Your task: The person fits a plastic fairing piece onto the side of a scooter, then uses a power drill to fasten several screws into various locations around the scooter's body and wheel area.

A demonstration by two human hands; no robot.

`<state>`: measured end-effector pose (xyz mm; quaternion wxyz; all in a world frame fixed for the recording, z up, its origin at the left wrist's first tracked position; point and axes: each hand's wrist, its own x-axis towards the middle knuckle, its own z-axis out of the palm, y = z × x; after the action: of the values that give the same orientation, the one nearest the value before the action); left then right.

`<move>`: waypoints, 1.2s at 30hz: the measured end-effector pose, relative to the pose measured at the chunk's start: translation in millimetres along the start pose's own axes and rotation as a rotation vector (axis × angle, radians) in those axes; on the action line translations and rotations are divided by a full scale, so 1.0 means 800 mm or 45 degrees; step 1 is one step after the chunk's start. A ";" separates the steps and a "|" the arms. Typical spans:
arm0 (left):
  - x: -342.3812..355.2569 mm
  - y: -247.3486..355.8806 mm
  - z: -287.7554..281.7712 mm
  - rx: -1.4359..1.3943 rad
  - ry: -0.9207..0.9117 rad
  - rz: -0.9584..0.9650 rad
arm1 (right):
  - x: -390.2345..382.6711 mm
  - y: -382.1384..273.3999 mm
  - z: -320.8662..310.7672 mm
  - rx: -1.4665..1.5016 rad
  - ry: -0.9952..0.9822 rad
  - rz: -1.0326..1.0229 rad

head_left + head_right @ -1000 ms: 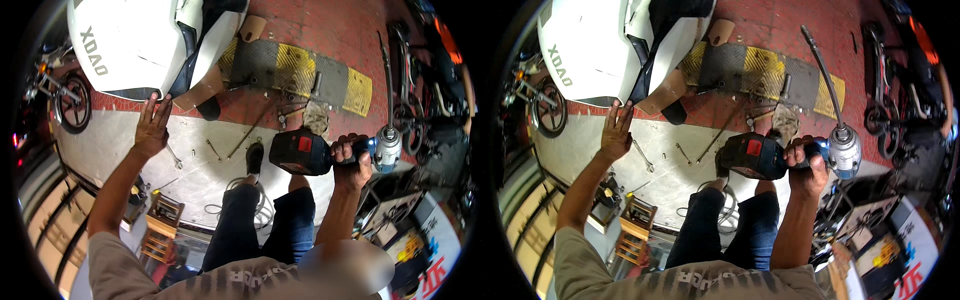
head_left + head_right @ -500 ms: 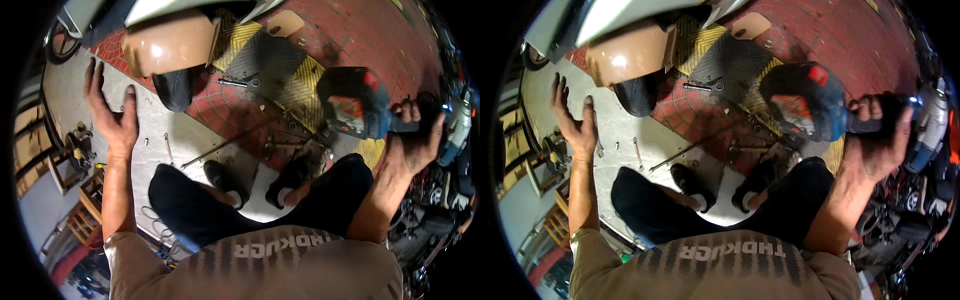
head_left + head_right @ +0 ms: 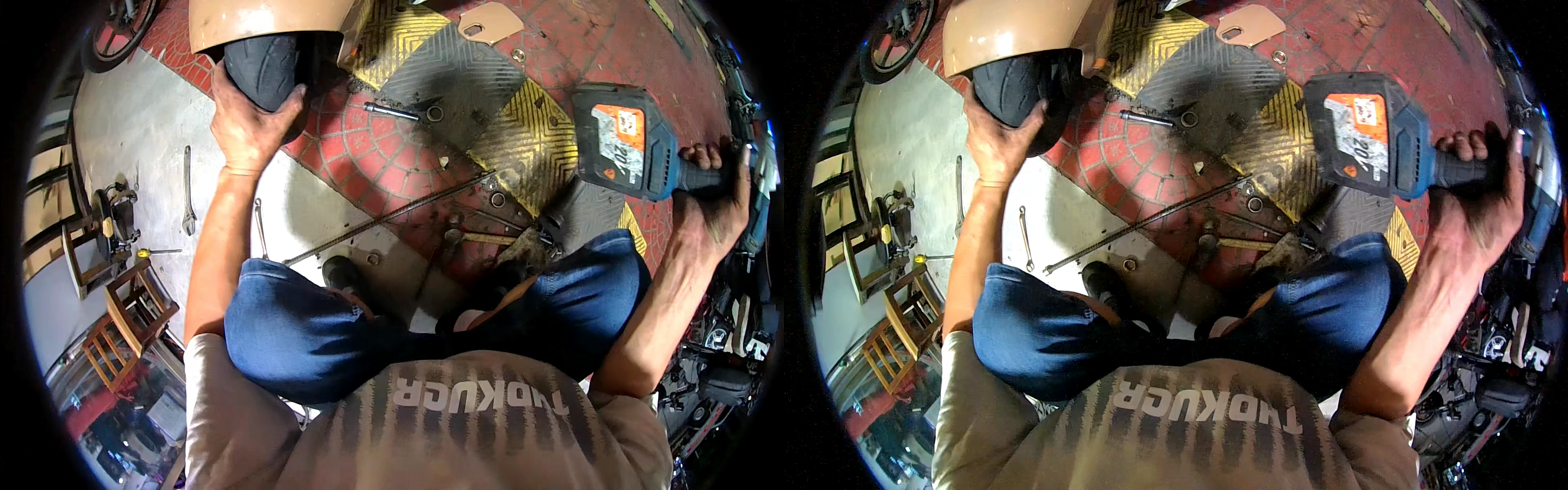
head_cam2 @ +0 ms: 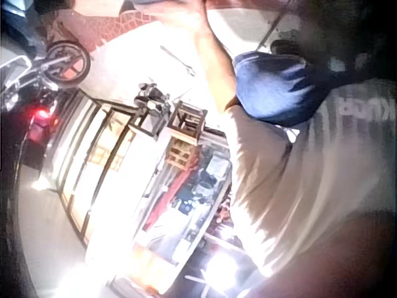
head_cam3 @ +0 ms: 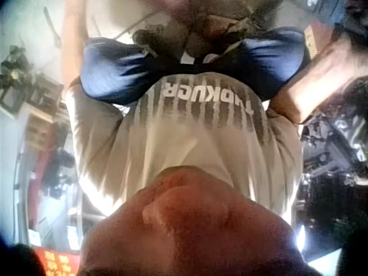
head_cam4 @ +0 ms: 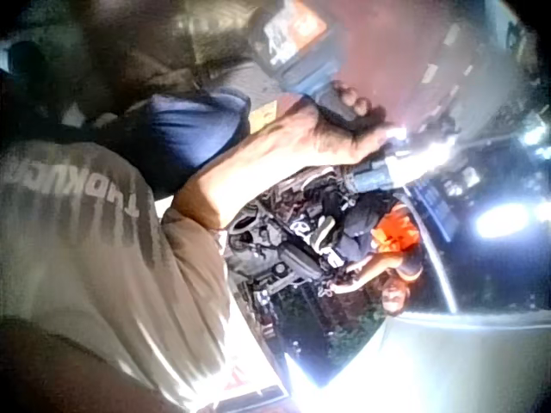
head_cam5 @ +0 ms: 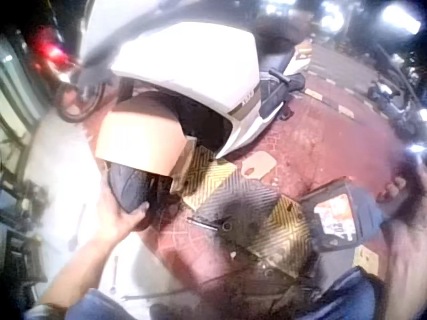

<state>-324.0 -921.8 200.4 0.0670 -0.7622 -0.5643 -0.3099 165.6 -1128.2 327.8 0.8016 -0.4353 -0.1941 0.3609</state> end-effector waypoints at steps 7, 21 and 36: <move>0.079 -0.105 -0.026 -0.046 -0.216 0.097 | -0.017 -0.030 -0.028 -0.068 -0.194 -0.050; 0.183 -0.252 0.008 -0.166 -0.366 -0.471 | -0.014 -0.047 -0.037 0.038 -0.124 -0.027; 0.072 -0.104 0.047 -0.067 -0.626 -0.489 | 0.001 -0.036 -0.045 0.120 -0.210 0.019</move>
<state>-374.0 -828.7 181.4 -0.1509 -0.6952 -0.6892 -0.1379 200.2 -1158.0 332.3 0.7997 -0.3675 -0.2390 0.4103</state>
